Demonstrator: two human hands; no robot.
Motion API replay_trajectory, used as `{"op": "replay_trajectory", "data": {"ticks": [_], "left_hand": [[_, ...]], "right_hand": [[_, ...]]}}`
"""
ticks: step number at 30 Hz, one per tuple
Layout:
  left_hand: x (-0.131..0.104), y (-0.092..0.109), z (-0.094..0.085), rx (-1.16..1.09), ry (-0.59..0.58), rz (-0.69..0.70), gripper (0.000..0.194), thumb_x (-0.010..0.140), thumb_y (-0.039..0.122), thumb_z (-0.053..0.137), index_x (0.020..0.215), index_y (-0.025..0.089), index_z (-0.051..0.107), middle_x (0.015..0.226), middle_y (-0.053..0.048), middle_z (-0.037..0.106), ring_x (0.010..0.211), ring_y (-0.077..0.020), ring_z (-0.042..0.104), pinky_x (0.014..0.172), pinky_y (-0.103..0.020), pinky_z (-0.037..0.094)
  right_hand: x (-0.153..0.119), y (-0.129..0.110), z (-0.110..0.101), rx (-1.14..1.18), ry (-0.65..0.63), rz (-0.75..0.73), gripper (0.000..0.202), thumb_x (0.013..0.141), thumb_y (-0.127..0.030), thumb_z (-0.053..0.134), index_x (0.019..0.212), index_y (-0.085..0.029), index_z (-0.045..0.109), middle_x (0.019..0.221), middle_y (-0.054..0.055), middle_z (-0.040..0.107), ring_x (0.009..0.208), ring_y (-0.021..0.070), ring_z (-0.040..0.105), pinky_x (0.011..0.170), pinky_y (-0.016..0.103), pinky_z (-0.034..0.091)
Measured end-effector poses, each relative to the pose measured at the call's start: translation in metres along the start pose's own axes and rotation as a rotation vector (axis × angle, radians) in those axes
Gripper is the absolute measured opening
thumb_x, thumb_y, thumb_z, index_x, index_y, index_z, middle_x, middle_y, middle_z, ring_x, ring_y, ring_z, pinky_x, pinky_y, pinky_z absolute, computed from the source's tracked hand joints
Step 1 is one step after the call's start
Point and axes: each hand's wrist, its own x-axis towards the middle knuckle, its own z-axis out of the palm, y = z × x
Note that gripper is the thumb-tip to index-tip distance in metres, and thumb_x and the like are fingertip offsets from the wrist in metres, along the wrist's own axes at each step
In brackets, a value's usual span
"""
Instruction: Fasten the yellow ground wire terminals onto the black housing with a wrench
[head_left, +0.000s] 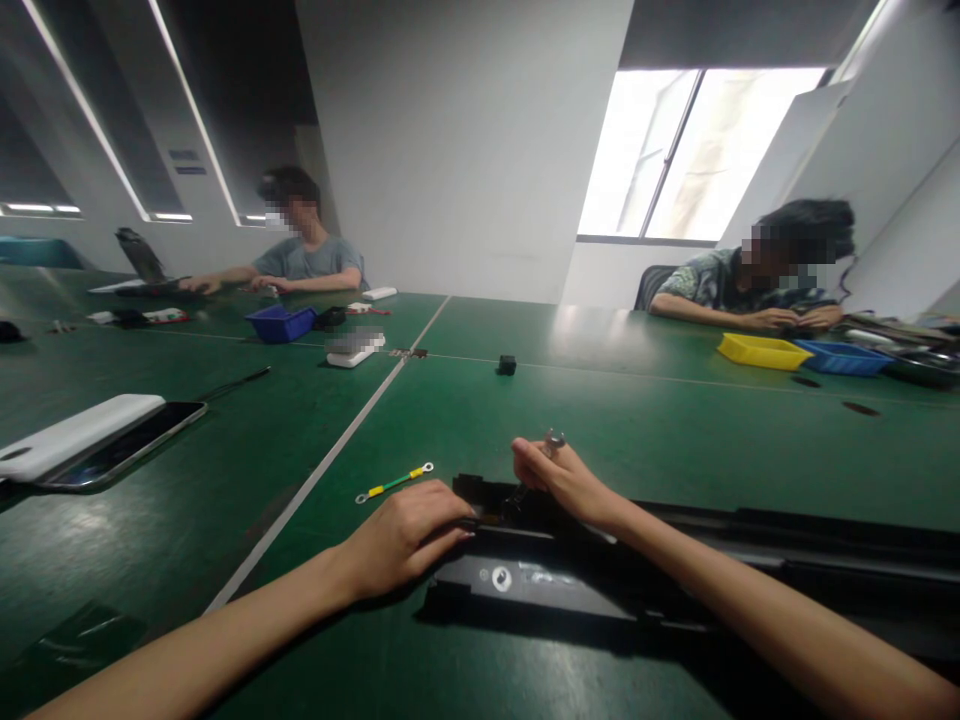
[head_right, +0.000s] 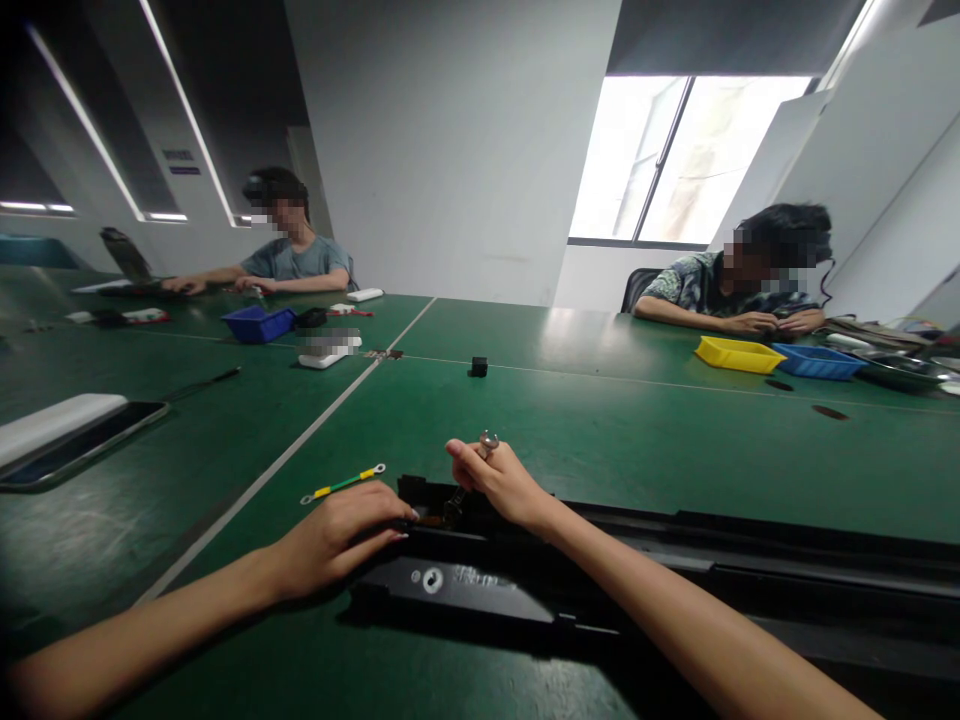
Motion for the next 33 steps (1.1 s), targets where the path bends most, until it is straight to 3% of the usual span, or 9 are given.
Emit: {"op": "replay_trajectory", "data": {"ticks": [33], "left_hand": [[0.0008,0.0010,-0.0009,0.002,-0.002,-0.005,0.020,0.094,0.020,0.044,0.109,0.015,0.057,0.099,-0.008,0.063,0.092,-0.0194,0.055,0.082,-0.032,0.046]], "right_hand": [[-0.0001,0.0011,-0.0004,-0.018,0.009,0.007,0.062,0.086,-0.068,0.031,0.050,-0.018,0.039,0.049,-0.003,0.035,0.047,0.0085,0.031,0.048,0.025,0.027]]}}
